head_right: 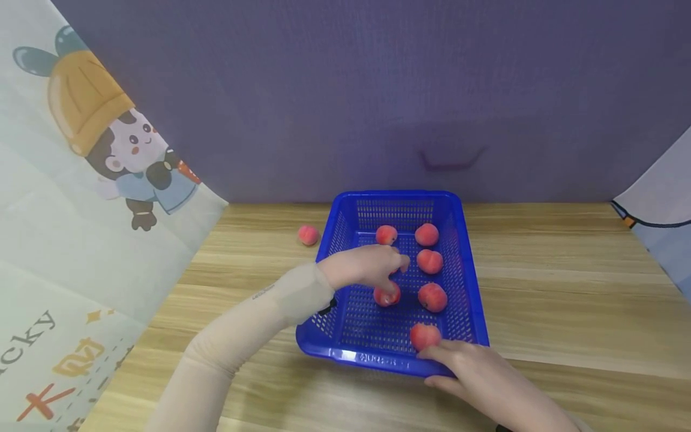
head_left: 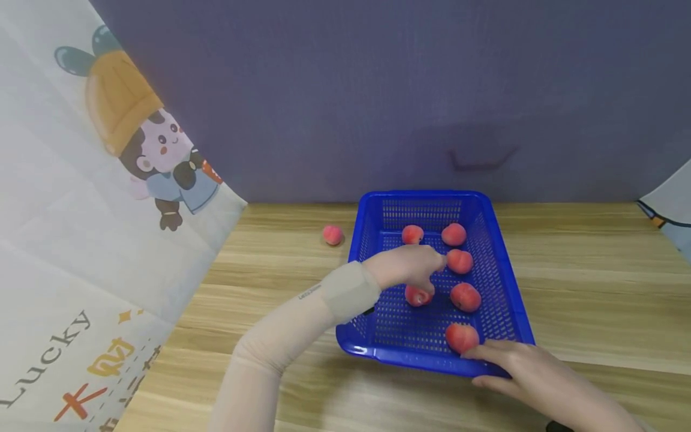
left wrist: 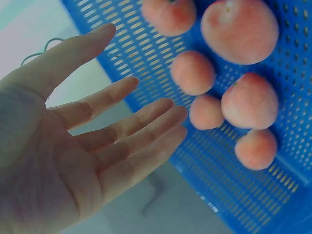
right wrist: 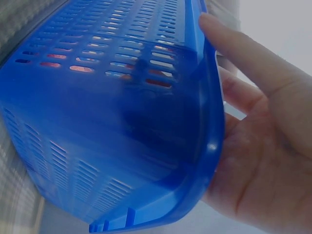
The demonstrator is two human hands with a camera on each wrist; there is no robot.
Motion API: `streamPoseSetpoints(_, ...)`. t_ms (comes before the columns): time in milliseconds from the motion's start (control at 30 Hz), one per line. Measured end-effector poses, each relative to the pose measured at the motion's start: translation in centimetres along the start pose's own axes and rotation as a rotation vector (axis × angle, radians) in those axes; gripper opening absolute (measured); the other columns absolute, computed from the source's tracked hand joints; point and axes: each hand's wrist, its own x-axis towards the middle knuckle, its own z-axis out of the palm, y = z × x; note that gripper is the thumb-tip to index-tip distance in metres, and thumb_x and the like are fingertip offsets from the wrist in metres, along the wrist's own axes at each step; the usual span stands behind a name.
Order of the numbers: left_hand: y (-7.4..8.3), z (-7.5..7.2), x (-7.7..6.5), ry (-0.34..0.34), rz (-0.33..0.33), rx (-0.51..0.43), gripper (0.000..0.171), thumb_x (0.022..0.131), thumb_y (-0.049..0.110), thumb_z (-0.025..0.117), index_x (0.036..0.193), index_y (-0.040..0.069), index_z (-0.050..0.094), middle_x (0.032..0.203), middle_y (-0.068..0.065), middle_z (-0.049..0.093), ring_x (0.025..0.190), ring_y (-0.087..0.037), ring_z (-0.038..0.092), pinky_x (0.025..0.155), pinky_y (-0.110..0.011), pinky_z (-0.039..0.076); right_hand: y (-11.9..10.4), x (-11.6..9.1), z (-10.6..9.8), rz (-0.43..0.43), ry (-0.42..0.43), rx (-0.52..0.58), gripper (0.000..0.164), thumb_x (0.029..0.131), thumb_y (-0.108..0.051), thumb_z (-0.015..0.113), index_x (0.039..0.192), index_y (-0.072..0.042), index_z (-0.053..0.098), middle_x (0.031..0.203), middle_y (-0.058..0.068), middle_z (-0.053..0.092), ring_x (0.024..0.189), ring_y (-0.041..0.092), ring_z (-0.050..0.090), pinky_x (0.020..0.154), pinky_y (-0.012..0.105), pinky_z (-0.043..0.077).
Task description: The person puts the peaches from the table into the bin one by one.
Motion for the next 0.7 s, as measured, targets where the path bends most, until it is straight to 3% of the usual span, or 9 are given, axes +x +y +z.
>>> streamPoseSetpoints(233, -0.4, -1.2, -1.3, 0.06, 0.004, -0.01, 0.038, 0.073, 0.024, 0.068, 0.107, 0.013, 0.056, 0.093, 0.004, 0.059, 0.084, -0.008, 0.054, 0.073, -0.022, 0.045, 0.0, -0.1, 0.0, -0.021, 0.048, -0.02, 0.029, 0.07, -0.036, 0.07, 0.095, -0.021, 0.066, 0.088, -0.002, 0.066, 0.079, 0.02, 0.063, 0.064, 0.039, 0.05)
streamPoseSetpoints(467, -1.6, -2.2, -3.0, 0.113, -0.06, -0.032, 0.025, 0.076, 0.028, 0.065, 0.095, 0.014, 0.055, 0.08, 0.006, 0.054, 0.071, -0.01, 0.051, 0.063, -0.029, 0.045, 0.0, 0.0, 0.0, -0.013, 0.034, -0.016, 0.028, 0.071, -0.036, 0.069, 0.095, -0.022, 0.065, 0.088, -0.004, 0.065, 0.081, 0.022, 0.062, 0.066, 0.04, 0.05)
streamPoseSetpoints(600, -2.6, -2.5, -4.0, 0.152, -0.105, -0.056, 0.024, 0.08, 0.032, 0.062, 0.095, 0.015, 0.055, 0.085, 0.004, 0.054, 0.078, -0.011, 0.05, 0.067, -0.029, 0.043, -0.1, 0.0, 0.0, 0.007, -0.006, 0.0, 0.028, 0.073, -0.036, 0.067, 0.096, -0.021, 0.065, 0.089, -0.004, 0.065, 0.082, 0.022, 0.062, 0.067, 0.04, 0.05)
streamPoseSetpoints(700, -3.5, -2.7, -4.8, 0.181, -0.15, -0.063, 0.032, 0.082, 0.035, 0.061, 0.104, 0.014, 0.055, 0.096, 0.001, 0.057, 0.09, -0.014, 0.053, 0.075, -0.03, 0.045, -0.1, 0.1, -0.1, 0.021, -0.047, 0.023, 0.028, 0.075, -0.036, 0.066, 0.098, -0.02, 0.065, 0.09, -0.004, 0.065, 0.083, 0.021, 0.062, 0.067, 0.039, 0.05)
